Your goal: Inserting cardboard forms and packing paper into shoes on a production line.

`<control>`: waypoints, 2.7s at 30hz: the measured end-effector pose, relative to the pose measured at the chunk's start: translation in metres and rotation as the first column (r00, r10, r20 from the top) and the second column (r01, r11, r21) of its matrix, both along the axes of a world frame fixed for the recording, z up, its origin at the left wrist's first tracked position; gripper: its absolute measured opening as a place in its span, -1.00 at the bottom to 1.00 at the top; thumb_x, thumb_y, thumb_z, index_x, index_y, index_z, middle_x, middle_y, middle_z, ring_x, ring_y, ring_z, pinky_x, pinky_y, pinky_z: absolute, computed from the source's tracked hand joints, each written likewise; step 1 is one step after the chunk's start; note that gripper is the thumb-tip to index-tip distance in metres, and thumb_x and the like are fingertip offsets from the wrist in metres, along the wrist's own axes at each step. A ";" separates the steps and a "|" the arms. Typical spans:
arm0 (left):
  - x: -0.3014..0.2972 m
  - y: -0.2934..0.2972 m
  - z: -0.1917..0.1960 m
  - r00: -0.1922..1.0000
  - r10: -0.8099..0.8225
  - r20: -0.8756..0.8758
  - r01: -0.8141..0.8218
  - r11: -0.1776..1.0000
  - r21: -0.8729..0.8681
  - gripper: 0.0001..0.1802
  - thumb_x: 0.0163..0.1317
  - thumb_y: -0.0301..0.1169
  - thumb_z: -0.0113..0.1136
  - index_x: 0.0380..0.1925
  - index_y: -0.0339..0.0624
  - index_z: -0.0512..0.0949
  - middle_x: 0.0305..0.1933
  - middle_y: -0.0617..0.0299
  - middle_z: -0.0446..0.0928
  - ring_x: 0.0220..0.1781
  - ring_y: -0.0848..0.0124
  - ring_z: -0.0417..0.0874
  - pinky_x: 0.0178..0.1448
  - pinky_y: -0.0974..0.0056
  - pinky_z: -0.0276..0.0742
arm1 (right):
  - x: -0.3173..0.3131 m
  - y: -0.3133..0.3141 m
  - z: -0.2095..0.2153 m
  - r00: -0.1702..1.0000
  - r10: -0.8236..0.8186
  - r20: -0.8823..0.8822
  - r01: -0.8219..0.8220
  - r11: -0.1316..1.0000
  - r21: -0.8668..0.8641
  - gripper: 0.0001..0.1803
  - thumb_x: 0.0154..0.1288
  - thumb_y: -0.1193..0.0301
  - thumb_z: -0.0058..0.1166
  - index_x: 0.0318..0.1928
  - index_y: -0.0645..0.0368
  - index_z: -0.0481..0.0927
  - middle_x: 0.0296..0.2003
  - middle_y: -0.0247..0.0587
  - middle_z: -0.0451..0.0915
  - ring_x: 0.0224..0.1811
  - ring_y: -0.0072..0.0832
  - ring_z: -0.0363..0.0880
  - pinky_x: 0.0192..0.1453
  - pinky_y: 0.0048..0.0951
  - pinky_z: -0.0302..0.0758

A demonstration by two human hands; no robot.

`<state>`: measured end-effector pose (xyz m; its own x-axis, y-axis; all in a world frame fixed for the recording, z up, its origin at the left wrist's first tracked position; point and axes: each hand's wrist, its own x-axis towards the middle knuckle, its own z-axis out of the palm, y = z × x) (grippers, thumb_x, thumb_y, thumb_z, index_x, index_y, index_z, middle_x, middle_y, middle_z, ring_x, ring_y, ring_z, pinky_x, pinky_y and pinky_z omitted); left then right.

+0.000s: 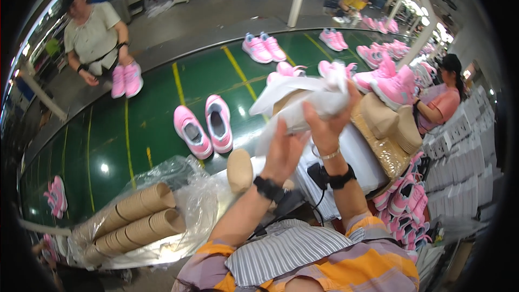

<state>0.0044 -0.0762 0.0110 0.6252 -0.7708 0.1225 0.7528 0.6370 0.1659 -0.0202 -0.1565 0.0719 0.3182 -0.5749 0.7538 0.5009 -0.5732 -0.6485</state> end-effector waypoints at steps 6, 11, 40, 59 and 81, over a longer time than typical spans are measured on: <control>0.053 0.025 0.002 0.999 -0.051 0.004 0.050 0.994 0.098 -0.69 0.01 -0.56 0.12 -0.18 -0.41 0.50 -0.20 0.07 0.56 -0.14 0.28 0.58 0.08 0.24 0.42 | -0.007 0.027 -0.012 0.969 -0.215 0.122 0.197 0.970 0.141 -0.09 -0.10 0.50 0.31 0.26 0.27 0.05 0.07 -0.06 0.31 0.11 -0.35 0.35 0.15 -0.36 0.39; 0.068 0.024 0.001 0.991 0.135 -0.009 -0.133 0.986 0.100 -0.73 0.04 -0.64 0.07 -0.19 -0.34 0.52 -0.18 0.11 0.56 -0.14 0.29 0.58 0.00 0.23 0.47 | 0.007 0.041 -0.009 0.974 -0.074 0.214 0.029 0.978 0.207 -0.31 0.04 0.61 0.16 0.21 0.24 0.17 0.03 -0.11 0.39 0.00 -0.36 0.46 0.06 -0.34 0.49; 0.283 0.099 -0.122 0.193 -0.528 0.827 -0.936 0.153 0.317 -0.43 -0.07 -0.47 0.25 0.02 -0.33 0.36 0.06 -0.08 0.42 0.14 0.03 0.45 0.25 0.10 0.32 | 0.111 0.003 -0.125 0.148 0.576 -0.804 -0.147 0.817 0.558 -0.39 -0.08 0.41 0.33 -0.08 0.30 0.24 -0.30 -0.04 0.51 -0.25 -0.45 0.51 -0.22 -0.38 0.50; 0.301 0.068 -0.158 -0.131 -0.607 0.784 -0.899 0.407 0.165 -0.76 0.02 -0.51 0.10 -0.25 -0.29 0.46 -0.24 -0.08 0.49 -0.16 -0.09 0.51 -0.10 0.00 0.41 | 0.228 0.026 -0.238 0.432 -0.296 -0.852 -0.281 0.853 -0.439 -0.55 -0.02 0.23 0.22 -0.11 0.13 0.43 -0.30 -0.11 0.57 -0.35 -0.08 0.60 -0.38 -0.10 0.48; -0.101 0.057 0.179 0.455 0.289 0.842 0.646 0.544 -0.536 -0.74 0.16 -0.37 0.19 -0.12 -0.04 0.51 -0.38 0.07 0.63 -0.41 0.14 0.63 -0.41 0.21 0.49 | -0.338 0.051 -0.093 0.280 -0.701 -0.655 0.851 0.497 -0.168 -0.69 0.06 0.51 0.16 -0.17 0.24 0.41 -0.39 -0.13 0.58 -0.29 -0.30 0.62 -0.20 -0.34 0.51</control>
